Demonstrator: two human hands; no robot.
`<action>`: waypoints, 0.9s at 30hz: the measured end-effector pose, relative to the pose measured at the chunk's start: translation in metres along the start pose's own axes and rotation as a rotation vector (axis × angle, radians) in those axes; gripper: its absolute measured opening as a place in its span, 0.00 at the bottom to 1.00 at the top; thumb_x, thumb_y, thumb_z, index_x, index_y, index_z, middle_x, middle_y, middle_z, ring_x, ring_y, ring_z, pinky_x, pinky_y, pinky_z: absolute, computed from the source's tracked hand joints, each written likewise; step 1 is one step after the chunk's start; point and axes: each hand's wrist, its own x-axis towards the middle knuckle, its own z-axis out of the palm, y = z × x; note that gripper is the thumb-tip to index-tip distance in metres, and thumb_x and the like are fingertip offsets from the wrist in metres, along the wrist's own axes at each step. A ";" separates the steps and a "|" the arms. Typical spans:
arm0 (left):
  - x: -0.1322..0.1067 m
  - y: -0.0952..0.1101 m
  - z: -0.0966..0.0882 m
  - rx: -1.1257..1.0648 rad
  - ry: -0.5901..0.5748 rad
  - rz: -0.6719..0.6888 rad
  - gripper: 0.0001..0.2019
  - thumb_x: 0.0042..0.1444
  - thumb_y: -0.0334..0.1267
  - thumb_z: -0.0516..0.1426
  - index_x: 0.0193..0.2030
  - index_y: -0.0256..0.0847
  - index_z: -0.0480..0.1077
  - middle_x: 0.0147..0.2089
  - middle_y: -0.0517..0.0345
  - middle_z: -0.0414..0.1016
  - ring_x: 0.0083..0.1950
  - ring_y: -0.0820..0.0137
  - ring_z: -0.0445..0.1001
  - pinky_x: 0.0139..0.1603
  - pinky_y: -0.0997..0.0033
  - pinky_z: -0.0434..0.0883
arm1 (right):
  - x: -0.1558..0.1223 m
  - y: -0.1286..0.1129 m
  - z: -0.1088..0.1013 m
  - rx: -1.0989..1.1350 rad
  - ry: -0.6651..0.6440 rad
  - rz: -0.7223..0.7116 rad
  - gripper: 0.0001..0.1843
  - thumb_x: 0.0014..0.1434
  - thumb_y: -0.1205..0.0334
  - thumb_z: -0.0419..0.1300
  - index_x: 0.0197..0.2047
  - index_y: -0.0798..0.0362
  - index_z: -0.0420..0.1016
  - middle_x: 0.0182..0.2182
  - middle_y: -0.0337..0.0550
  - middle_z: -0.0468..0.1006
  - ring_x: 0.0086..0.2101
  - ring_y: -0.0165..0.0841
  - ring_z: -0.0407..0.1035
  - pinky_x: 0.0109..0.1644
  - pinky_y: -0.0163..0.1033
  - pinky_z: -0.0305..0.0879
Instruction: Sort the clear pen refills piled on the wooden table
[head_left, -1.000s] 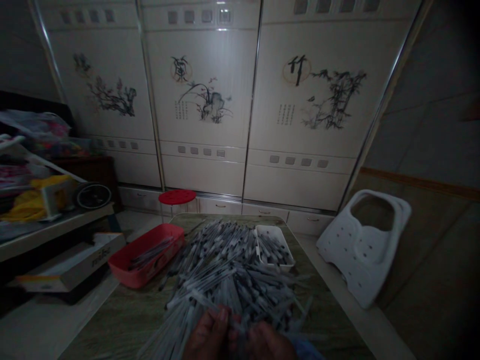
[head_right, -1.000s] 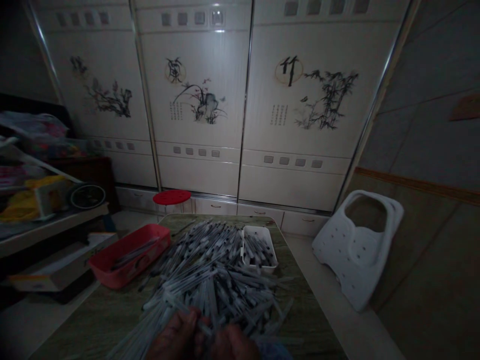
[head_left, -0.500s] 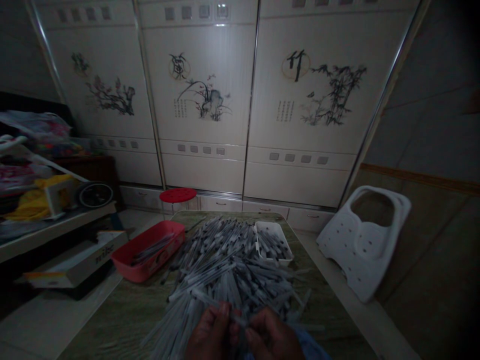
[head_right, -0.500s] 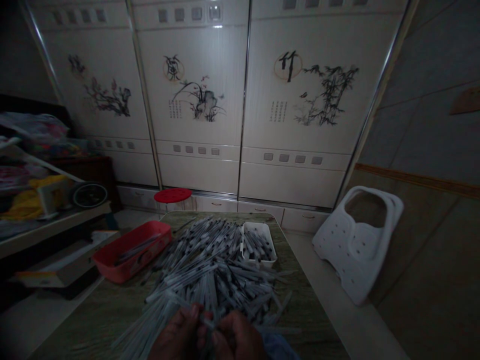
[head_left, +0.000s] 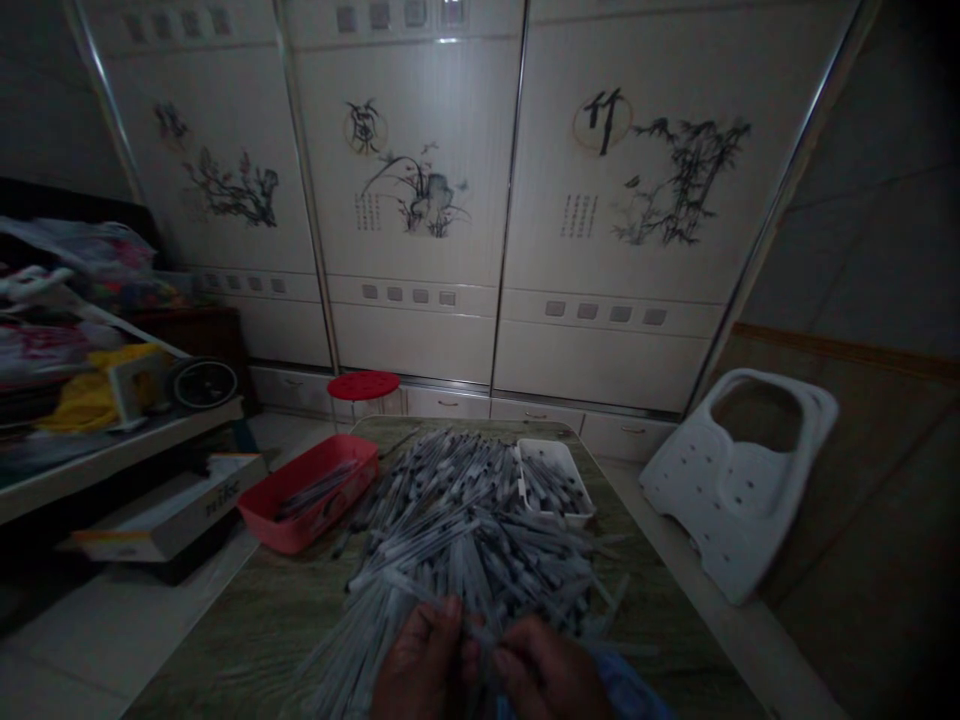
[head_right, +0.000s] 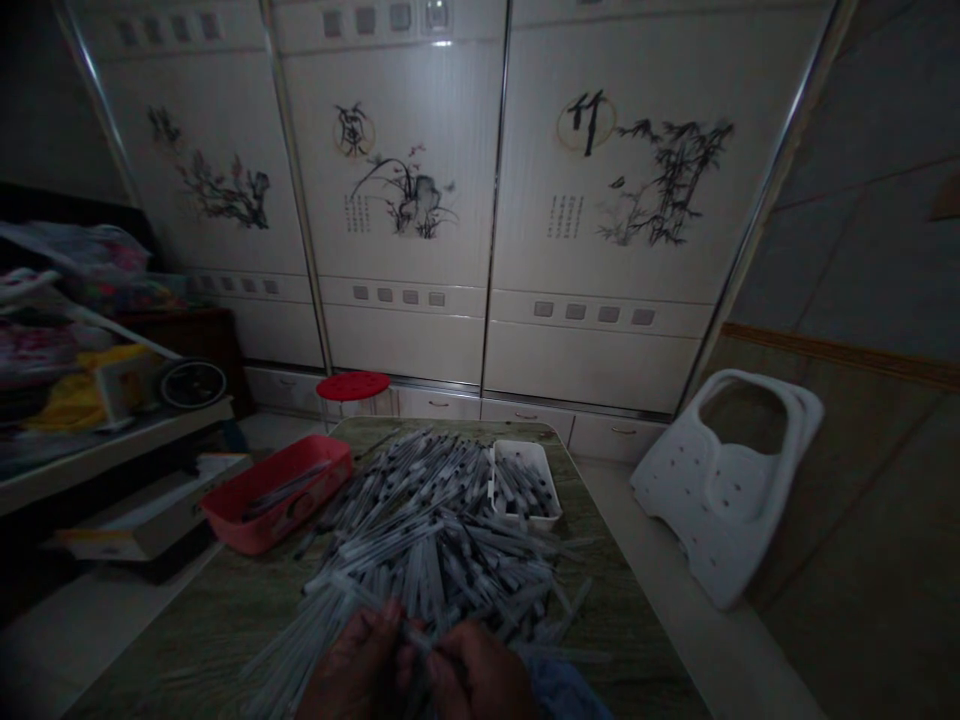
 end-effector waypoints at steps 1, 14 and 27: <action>-0.001 0.001 0.000 0.003 -0.002 -0.010 0.28 0.38 0.59 0.76 0.28 0.40 0.73 0.22 0.65 0.73 0.23 0.76 0.67 0.26 0.78 0.62 | 0.000 -0.001 -0.002 -0.021 -0.001 -0.012 0.16 0.70 0.50 0.55 0.36 0.49 0.78 0.28 0.40 0.82 0.29 0.34 0.75 0.33 0.34 0.63; -0.008 0.020 -0.003 0.060 0.101 0.114 0.29 0.42 0.62 0.74 0.26 0.44 0.64 0.18 0.68 0.67 0.20 0.76 0.61 0.24 0.78 0.61 | -0.002 0.002 -0.010 -0.223 0.113 -0.030 0.09 0.68 0.63 0.57 0.44 0.48 0.79 0.39 0.45 0.84 0.38 0.38 0.80 0.41 0.38 0.71; -0.037 0.027 0.024 0.537 0.080 0.666 0.05 0.54 0.44 0.70 0.36 0.49 0.86 0.38 0.50 0.80 0.43 0.56 0.75 0.49 0.66 0.69 | -0.002 -0.018 -0.006 0.178 0.267 0.209 0.22 0.68 0.46 0.56 0.51 0.50 0.84 0.47 0.51 0.88 0.46 0.43 0.82 0.49 0.41 0.76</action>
